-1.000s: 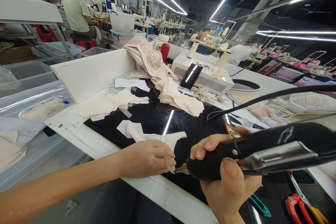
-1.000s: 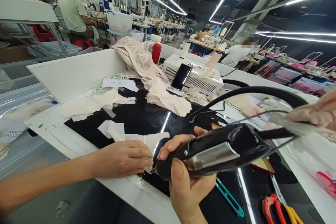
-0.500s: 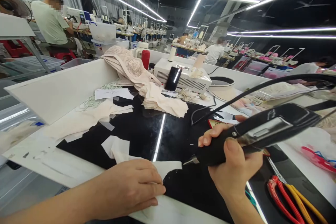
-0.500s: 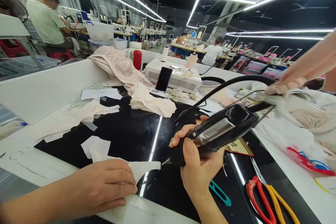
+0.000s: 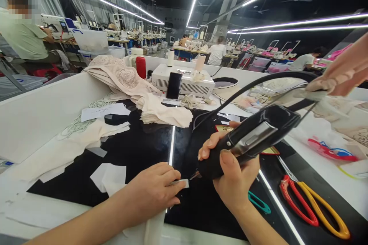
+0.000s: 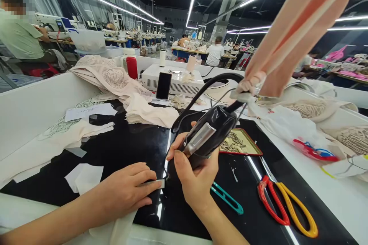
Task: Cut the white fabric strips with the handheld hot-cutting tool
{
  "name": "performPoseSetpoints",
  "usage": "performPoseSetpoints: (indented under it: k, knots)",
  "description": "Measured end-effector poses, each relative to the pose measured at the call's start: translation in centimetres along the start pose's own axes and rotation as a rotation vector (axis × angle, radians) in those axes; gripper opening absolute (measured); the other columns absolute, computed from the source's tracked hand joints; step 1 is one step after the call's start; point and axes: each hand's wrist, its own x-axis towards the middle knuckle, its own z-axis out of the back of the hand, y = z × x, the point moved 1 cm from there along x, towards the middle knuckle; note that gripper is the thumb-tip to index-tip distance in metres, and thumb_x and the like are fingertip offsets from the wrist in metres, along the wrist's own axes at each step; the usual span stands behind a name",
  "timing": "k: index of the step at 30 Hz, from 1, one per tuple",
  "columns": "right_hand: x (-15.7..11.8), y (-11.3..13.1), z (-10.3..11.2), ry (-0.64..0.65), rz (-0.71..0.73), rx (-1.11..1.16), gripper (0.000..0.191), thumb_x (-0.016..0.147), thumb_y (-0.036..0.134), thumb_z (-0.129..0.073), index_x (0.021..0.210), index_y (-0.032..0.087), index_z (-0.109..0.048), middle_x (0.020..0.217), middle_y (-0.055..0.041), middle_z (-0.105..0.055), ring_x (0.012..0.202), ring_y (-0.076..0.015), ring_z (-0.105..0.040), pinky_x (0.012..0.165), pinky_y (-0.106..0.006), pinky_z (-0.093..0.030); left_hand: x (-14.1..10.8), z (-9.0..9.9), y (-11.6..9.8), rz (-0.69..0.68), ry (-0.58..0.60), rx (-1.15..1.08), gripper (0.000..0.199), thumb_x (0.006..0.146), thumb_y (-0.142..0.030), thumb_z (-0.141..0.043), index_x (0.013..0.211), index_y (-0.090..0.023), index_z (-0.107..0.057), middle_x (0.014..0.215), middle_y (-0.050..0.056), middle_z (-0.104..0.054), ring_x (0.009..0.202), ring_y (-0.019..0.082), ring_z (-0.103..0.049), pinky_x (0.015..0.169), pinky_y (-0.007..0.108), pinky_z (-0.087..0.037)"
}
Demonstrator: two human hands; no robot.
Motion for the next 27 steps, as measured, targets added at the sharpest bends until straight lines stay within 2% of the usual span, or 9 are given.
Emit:
performPoseSetpoints:
  k: [10, 17, 27]
  knots:
    - [-0.07, -0.24, -0.18, 0.015, 0.010, 0.027, 0.045, 0.093, 0.035, -0.081, 0.130, 0.027, -0.057, 0.087, 0.0025, -0.067, 0.061, -0.0136, -0.065, 0.055, -0.027, -0.058, -0.63, -0.04, 0.19, 0.019, -0.017, -0.029, 0.047, 0.088, -0.030, -0.088, 0.126, -0.014, -0.065, 0.117, 0.003, -0.069, 0.103, 0.021, -0.066, 0.099, 0.037, -0.057]
    - [-0.05, -0.50, -0.52, 0.027, 0.012, 0.048, 0.041, 0.093, 0.035, -0.082, 0.127, 0.028, -0.059, 0.087, 0.0031, -0.068, 0.061, -0.0131, -0.066, 0.056, -0.027, -0.059, -0.61, 0.08, 0.11, 0.018, -0.047, -0.019, 0.030, 0.101, -0.032, -0.074, 0.124, -0.016, -0.067, 0.115, 0.003, -0.070, 0.104, 0.020, -0.066, 0.099, 0.035, -0.055]
    - [-0.41, -0.46, -0.44, 0.045, -0.005, 0.040, 0.039, 0.096, 0.032, -0.078, 0.129, 0.027, -0.058, 0.088, 0.0026, -0.068, 0.063, -0.0133, -0.066, 0.057, -0.029, -0.059, -0.42, 0.33, 0.16, 0.012, -0.051, -0.006, 0.025, 0.106, -0.031, -0.067, 0.125, -0.015, -0.067, 0.115, 0.003, -0.070, 0.105, 0.019, -0.066, 0.099, 0.034, -0.055]
